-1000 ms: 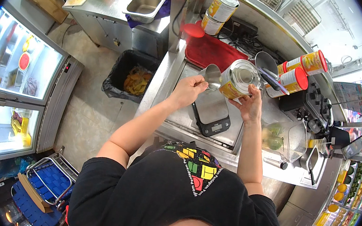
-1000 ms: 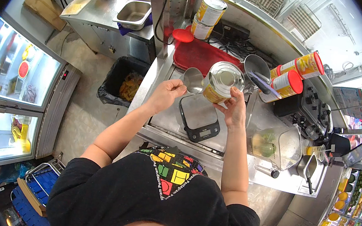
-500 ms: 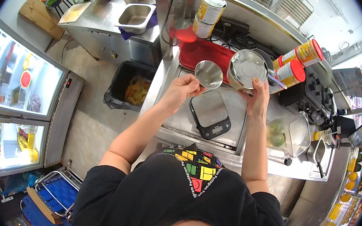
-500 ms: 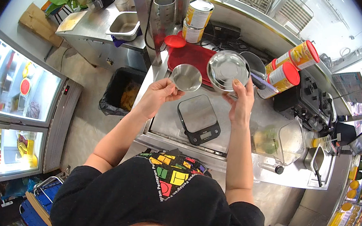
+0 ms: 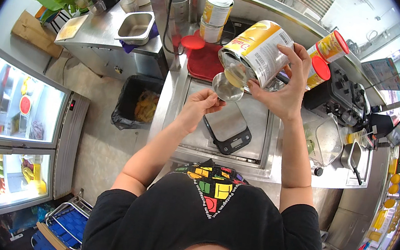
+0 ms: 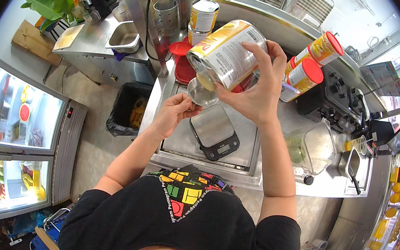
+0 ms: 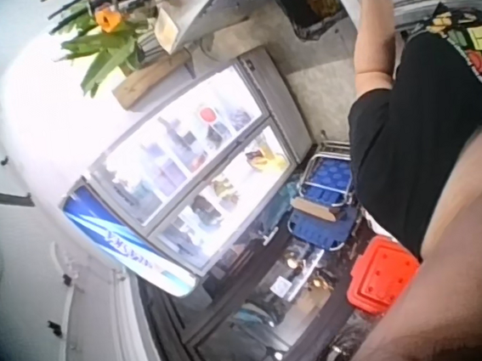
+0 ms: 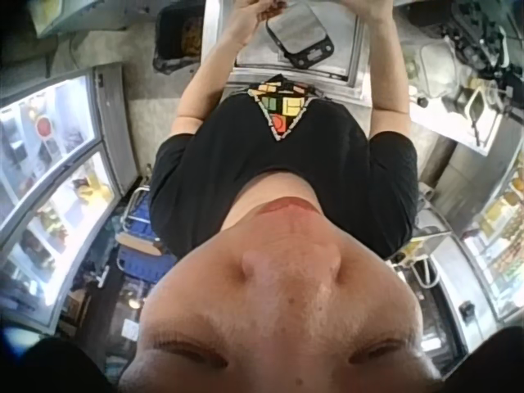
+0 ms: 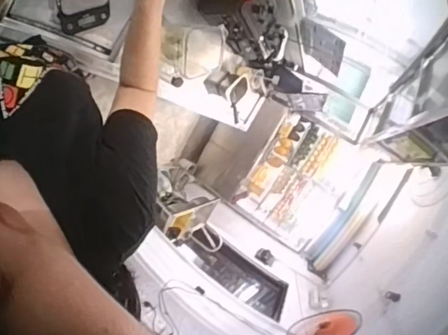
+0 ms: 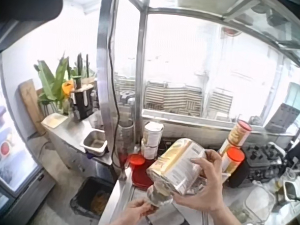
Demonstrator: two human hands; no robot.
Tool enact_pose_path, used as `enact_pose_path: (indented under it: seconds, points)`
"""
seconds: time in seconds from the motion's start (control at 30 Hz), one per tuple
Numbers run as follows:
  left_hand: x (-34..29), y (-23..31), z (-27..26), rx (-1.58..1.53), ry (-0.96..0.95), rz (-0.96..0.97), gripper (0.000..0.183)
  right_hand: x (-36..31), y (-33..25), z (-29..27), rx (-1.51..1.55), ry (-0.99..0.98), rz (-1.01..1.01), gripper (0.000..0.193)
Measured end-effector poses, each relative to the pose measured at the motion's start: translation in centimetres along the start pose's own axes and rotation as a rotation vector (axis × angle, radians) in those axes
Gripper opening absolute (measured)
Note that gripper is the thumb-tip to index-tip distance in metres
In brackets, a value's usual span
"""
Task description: The person prepares a smoothie by adding green fruit pieces, canned liquid, and ice into a blender jar, then blends the mixture. The person uses tongs to handle fruit, a scoop for ice, and operates a touchscreen POS system during the process.
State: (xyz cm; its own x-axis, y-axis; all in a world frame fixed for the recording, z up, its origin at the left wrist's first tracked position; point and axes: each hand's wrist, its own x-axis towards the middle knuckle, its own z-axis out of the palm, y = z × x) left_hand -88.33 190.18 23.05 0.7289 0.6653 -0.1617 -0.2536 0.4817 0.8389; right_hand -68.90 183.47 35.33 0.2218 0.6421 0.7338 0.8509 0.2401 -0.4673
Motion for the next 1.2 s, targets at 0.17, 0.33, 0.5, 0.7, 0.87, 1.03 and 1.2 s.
enact_pose_path:
  seconds: [0.17,0.33,0.5,0.7,0.87,1.03,1.2]
  points:
    - [0.1,0.0,-0.2,-0.022,0.008,0.023,0.016,1.3,-0.8,-0.3,-0.015,0.041,-0.116,0.078]
    - [0.0,0.0,-0.1,-0.023,0.013,0.033,0.017,2.8,-1.4,-1.1,-0.023,0.08,-0.205,0.077]
    - [0.0,0.1,0.0,-0.009,0.003,0.029,0.018,3.8,-2.3,-1.8,-0.033,0.11,-0.262,0.077]
    - [0.1,-0.2,-0.2,-0.036,-0.031,0.057,0.018,4.4,-2.9,-2.3,-0.045,0.119,-0.291,0.077]
    - [0.1,0.0,0.0,-0.042,-0.027,0.047,0.018,4.3,-2.5,-2.6,-0.101,0.102,-0.269,0.076]
    - [0.1,-0.3,-0.3,-0.051,-0.04,0.049,0.017,4.3,-2.8,-2.5,-0.023,0.113,-0.28,0.076]
    - [-0.2,-0.4,0.1,-0.05,-0.027,0.041,0.016,4.1,-2.7,-2.6,-0.031,0.113,-0.283,0.077]
